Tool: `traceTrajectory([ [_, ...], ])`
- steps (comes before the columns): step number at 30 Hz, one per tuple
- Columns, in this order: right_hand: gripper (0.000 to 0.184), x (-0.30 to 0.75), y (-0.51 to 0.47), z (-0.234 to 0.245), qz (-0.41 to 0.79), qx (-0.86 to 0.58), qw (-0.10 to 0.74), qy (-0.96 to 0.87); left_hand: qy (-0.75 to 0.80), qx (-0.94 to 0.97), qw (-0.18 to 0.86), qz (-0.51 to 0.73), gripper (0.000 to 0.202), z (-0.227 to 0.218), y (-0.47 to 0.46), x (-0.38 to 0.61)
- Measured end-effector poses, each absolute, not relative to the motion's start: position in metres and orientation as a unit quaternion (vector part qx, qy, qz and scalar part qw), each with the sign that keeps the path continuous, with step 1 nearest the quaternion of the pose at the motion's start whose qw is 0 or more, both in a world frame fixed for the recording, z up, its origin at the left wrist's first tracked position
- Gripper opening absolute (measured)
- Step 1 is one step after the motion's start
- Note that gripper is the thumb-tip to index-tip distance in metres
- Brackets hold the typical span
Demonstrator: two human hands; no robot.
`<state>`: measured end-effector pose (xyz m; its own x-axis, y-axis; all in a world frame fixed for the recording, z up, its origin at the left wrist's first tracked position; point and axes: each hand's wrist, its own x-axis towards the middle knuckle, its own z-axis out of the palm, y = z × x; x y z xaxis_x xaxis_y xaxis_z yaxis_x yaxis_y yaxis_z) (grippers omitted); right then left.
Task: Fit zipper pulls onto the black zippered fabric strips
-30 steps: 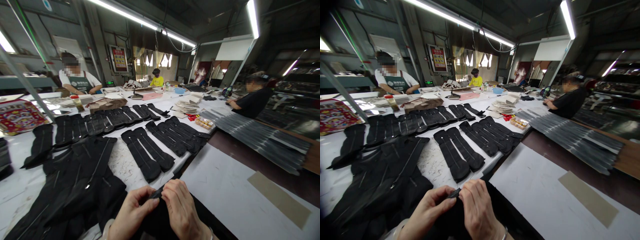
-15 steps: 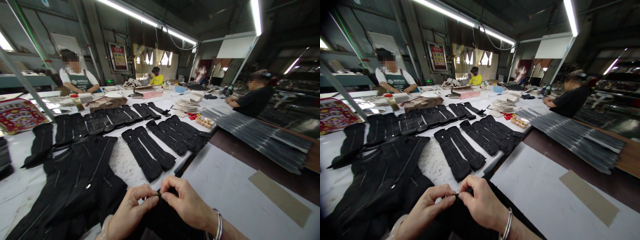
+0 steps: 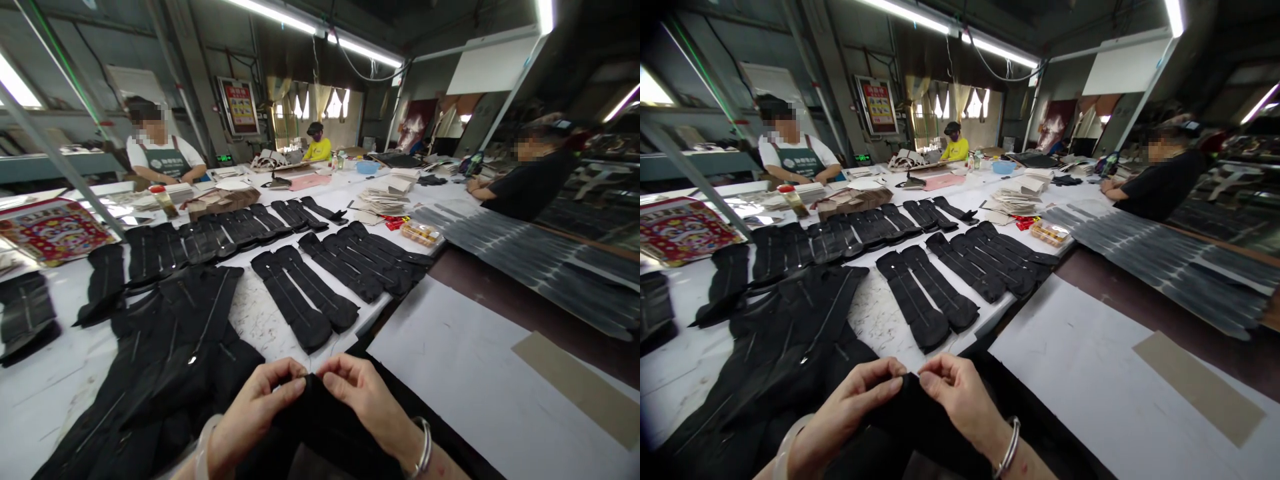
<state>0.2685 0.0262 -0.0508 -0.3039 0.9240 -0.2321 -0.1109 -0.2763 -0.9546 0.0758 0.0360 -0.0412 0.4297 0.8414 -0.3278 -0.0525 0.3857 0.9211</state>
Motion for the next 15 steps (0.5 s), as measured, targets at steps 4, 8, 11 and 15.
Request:
traceTrajectory([
  [4, 0.027, 0.251, 0.014, -0.061, 0.602, -0.471, 0.409, -0.498, 0.457, 0.533, 0.655, 0.281, 0.041, -0.039, 0.040, 0.071],
  [8, 0.024, 0.238, 0.013, -0.066, 0.535, -0.488, 0.428, -0.541, 0.490, 0.603, 0.566, 0.275, 0.037, -0.037, 0.039, 0.073],
  [11, 0.020, 0.241, 0.012, -0.076, 0.533, -0.497, 0.409, -0.549, 0.522, 0.629, 0.485, 0.311, 0.036, -0.037, 0.035, 0.075],
  [15, 0.012, 0.255, 0.007, -0.094, 0.543, -0.492, 0.366, -0.573, 0.547, 0.596, 0.465, 0.361, 0.039, -0.044, 0.032, 0.068],
])
